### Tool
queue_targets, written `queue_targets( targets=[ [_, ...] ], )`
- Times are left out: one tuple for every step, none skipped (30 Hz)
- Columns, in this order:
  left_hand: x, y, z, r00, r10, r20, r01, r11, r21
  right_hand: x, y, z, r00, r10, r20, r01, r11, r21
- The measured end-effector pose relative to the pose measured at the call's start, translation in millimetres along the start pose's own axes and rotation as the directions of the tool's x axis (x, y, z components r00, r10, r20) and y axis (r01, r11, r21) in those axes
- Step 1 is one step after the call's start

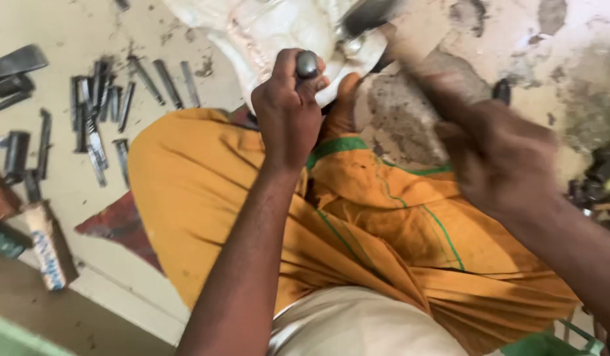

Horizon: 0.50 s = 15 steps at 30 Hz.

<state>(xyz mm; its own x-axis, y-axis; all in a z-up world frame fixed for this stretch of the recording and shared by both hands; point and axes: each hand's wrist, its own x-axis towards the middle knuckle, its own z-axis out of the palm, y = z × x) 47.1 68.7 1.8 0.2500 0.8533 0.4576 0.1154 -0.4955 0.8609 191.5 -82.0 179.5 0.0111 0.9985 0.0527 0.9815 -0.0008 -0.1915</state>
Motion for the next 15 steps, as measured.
queue_targets(
  targets=[
    [-7,-2,-4,0.992,-0.118,-0.054,0.11,0.985,-0.132,-3,-3,-1,0.999,-0.001,-0.034,0.003,0.998,0.063],
    [-12,-4,-6,0.966,-0.24,-0.096,0.207,0.941,-0.267,-8,-5,-3,0.998,0.002,-0.068,0.007,0.992,0.126],
    [-13,-4,-3,0.967,-0.232,-0.103,0.195,0.94,-0.28,-13,-5,-9,0.994,0.006,-0.109,0.013,0.985,0.175],
    [-13,-2,2,0.968,-0.224,-0.11,0.184,0.939,-0.292,-17,-2,-14,0.993,-0.006,-0.115,0.024,0.988,0.149],
    [-6,-2,6,0.972,-0.202,-0.123,0.156,0.939,-0.305,-18,0,-19,0.991,-0.024,-0.134,0.04,0.992,0.119],
    [-1,-1,10,0.975,-0.199,-0.101,0.16,0.938,-0.307,-16,3,-21,0.992,-0.058,-0.116,0.06,0.998,0.016],
    [1,0,11,0.977,-0.2,-0.078,0.168,0.939,-0.301,-15,4,-21,0.992,-0.089,-0.091,0.082,0.994,-0.079],
    [3,0,12,0.978,-0.201,-0.055,0.177,0.939,-0.296,-13,4,-20,0.992,-0.094,-0.089,0.085,0.991,-0.099],
    [0,1,14,0.977,-0.21,-0.037,0.185,0.921,-0.342,-12,2,-21,0.992,-0.094,-0.079,0.084,0.989,-0.121],
    [-3,1,16,0.976,-0.217,-0.019,0.193,0.902,-0.387,-10,-1,-22,0.994,-0.091,-0.064,0.082,0.988,-0.134],
    [-6,2,18,0.975,-0.222,0.002,0.201,0.878,-0.434,-6,-7,-24,0.995,-0.086,-0.05,0.078,0.986,-0.15],
    [-9,2,19,0.978,-0.211,-0.009,0.186,0.884,-0.43,-1,-13,-27,0.996,-0.078,-0.031,0.072,0.985,-0.158],
    [-11,2,19,0.98,-0.198,-0.022,0.17,0.891,-0.421,6,-19,-29,0.997,-0.072,-0.015,0.069,0.984,-0.163],
    [-14,2,18,0.982,-0.185,-0.035,0.154,0.898,-0.413,11,-28,-36,1.0,-0.021,-0.013,0.02,0.998,-0.06],
    [-15,1,16,0.985,-0.172,-0.027,0.15,0.915,-0.376,14,-36,-43,1.0,0.029,-0.007,-0.028,0.998,0.047]
  ],
)
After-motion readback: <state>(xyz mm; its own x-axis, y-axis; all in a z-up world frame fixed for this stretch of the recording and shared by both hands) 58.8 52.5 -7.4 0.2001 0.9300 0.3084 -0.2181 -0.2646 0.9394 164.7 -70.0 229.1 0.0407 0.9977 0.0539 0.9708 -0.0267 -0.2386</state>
